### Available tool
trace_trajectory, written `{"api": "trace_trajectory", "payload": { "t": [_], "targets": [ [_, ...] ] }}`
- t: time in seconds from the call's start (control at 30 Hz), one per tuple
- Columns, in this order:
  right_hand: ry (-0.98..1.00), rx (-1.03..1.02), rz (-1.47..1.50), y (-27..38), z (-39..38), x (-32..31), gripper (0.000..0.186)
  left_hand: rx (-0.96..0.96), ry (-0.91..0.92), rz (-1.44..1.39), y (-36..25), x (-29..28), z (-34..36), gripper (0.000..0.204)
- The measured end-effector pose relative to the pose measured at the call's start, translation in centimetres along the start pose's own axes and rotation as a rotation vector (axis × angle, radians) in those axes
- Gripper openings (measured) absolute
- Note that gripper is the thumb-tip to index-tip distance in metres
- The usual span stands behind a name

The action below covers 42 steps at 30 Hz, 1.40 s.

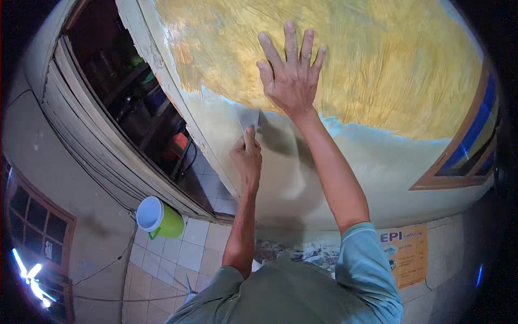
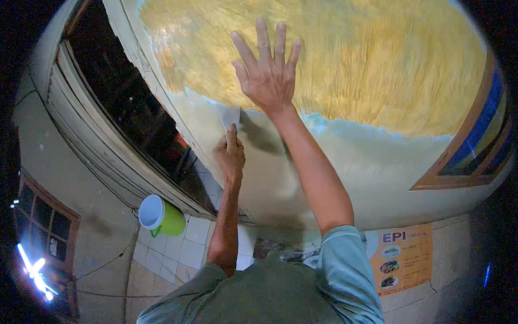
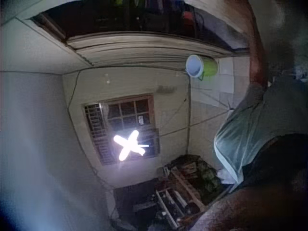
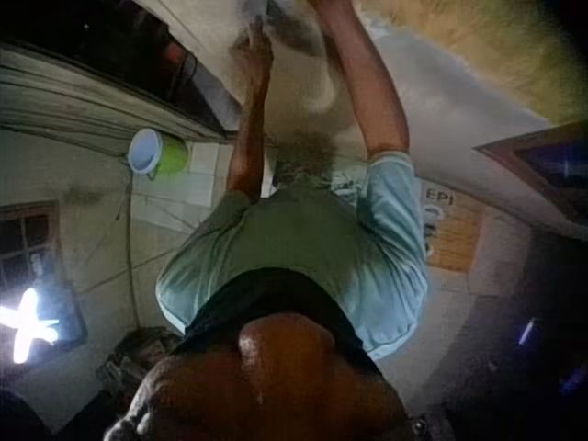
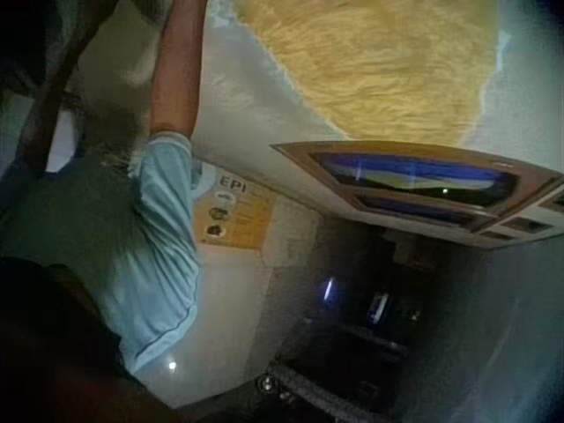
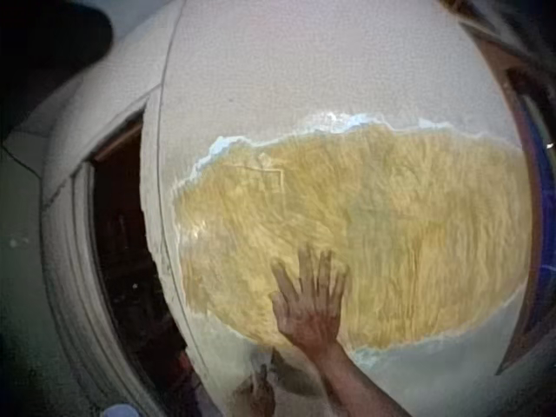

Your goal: Using a putty knife to apply plaster or filler to a wall surface.

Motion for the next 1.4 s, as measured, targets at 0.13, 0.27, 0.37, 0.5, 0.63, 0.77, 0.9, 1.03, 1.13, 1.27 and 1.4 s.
{"api": "trace_trajectory", "payload": {
  "t": [0.13,0.27,0.37,0.5,0.63,0.77,0.9,1.03,1.13,1.27,1.4],
  "targets": [
    [-0.023,-0.006,0.008,0.4,0.2,0.5,0.061,-0.053,-0.018,-0.097,-2.2,0.5,2.7,0.050],
    [-0.034,-0.011,0.014,0.7,0.2,0.7,0.062,-0.027,-0.007,-0.102,-2.5,0.3,3.0,0.049],
    [-0.040,-0.013,0.006,0.7,0.4,0.4,0.062,-0.066,-0.008,-0.040,0.1,-0.7,1.5,0.053],
    [-0.024,-0.008,0.003,1.0,-0.1,0.5,0.062,-0.171,-0.055,-0.129,0.3,-1.3,0.4,0.051],
    [-0.012,-0.011,-0.026,0.9,0.0,0.7,0.062,-0.150,-0.052,-0.125,-2.0,-1.0,2.3,0.047],
    [-0.034,-0.015,0.006,0.7,0.0,1.0,0.064,-0.125,-0.027,-0.134,-1.1,-1.1,2.3,0.052],
    [-0.042,-0.015,0.013,0.3,-0.4,1.2,0.064,-0.193,-0.044,-0.136,0.8,-0.9,1.2,0.050],
    [-0.060,-0.008,0.006,0.4,-0.3,1.3,0.056,-0.092,-0.063,-0.189,-3.7,-0.7,5.0,0.046],
    [-0.067,-0.007,-0.039,0.3,-0.3,1.1,0.050,-0.089,-0.041,-0.211,-4.2,-0.4,5.0,0.048],
    [-0.060,-0.013,-0.055,0.7,-0.4,1.0,0.050,-0.166,-0.099,-0.116,-1.0,-1.0,2.3,0.050],
    [-0.068,-0.003,-0.008,0.4,-0.6,1.3,0.050,-0.125,-0.116,-0.114,-2.3,-0.9,4.0,0.050]
  ]
}}
Point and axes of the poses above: each hand's wrist, its own z-axis towards the middle knuckle, its own x-axis out of the palm, y = z × x, the point moved 7 cm from there along z, towards the middle knuckle, and after that the axes turned 7 degrees about -z, right-handed, at the moved point
